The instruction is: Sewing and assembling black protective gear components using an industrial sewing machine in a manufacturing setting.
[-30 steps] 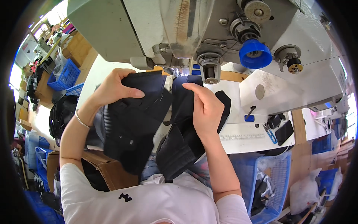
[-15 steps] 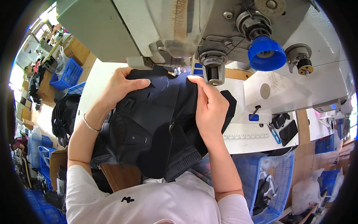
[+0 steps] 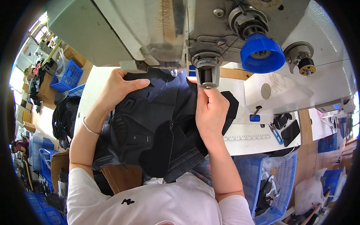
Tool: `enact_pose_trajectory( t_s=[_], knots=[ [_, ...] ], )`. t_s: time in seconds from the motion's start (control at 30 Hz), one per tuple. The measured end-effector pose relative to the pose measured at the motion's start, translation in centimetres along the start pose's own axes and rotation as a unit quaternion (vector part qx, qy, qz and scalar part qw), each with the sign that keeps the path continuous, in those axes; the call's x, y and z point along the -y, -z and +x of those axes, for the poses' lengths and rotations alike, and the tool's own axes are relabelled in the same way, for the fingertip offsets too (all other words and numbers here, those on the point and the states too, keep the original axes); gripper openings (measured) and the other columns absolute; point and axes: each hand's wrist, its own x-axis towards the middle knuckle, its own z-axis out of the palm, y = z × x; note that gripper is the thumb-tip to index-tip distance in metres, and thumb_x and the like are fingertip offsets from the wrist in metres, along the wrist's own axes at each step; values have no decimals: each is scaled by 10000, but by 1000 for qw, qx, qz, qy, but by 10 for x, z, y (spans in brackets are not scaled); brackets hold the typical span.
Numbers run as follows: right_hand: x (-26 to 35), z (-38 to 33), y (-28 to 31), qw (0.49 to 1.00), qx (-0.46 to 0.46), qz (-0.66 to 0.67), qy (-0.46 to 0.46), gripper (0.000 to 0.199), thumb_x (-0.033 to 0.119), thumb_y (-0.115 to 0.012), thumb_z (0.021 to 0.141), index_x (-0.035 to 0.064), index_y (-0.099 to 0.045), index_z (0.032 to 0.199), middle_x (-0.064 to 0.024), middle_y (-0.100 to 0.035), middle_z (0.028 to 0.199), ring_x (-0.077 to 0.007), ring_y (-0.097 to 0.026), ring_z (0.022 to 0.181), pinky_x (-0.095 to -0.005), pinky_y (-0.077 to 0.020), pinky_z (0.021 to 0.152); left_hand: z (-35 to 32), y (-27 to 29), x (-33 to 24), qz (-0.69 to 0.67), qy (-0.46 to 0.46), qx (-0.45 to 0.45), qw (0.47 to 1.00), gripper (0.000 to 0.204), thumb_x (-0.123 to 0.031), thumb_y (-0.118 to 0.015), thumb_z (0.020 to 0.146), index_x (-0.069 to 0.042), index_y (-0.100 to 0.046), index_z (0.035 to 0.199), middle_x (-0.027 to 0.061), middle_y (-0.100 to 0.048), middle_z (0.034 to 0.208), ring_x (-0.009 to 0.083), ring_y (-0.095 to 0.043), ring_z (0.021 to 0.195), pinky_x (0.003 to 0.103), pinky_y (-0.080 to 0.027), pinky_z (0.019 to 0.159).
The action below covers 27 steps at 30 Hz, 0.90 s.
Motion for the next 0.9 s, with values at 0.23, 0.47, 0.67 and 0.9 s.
enact_pose_trajectory(
  t_s=[0.23, 0.47, 0.67, 0.9],
  knots=[
    [-4, 6, 0, 1000, -12, -11, 12, 124, 64, -554, 915, -8, -650, 945, -87, -580, 746, -118, -495, 676, -255, -371, 644, 0, 0, 1, 23, -26, -12, 999, 414, -225, -815, 707, 84, -678, 946, 81, -681, 789, 102, -627, 677, 220, -521, 632],
    [-10, 8, -1, 999, -27, -17, 16, 180, 118, -600, 903, -40, -611, 819, -130, -472, 531, -147, -378, 468, -310, -312, 469, -3, -1, -2, 48, -22, -34, 998, 406, -237, -808, 714, 78, -681, 937, 79, -682, 784, 96, -621, 675, 222, -512, 623],
    [-9, 11, -1, 999, -20, -20, 24, 194, 134, -607, 903, -49, -614, 838, -131, -486, 540, -144, -387, 471, -317, -318, 470, -6, -2, -3, 51, -9, -39, 998, 397, -241, -805, 714, 71, -684, 927, 74, -681, 775, 92, -613, 670, 222, -505, 626],
    [-11, 15, 4, 1000, -11, -8, 19, 172, 131, -608, 893, -35, -639, 860, -121, -574, 595, -157, -503, 522, -308, -400, 535, -14, -9, -13, 48, -7, -59, 997, 339, -187, -806, 708, 62, -671, 893, 50, -656, 791, 75, -585, 703, 217, -497, 645]
  ],
)
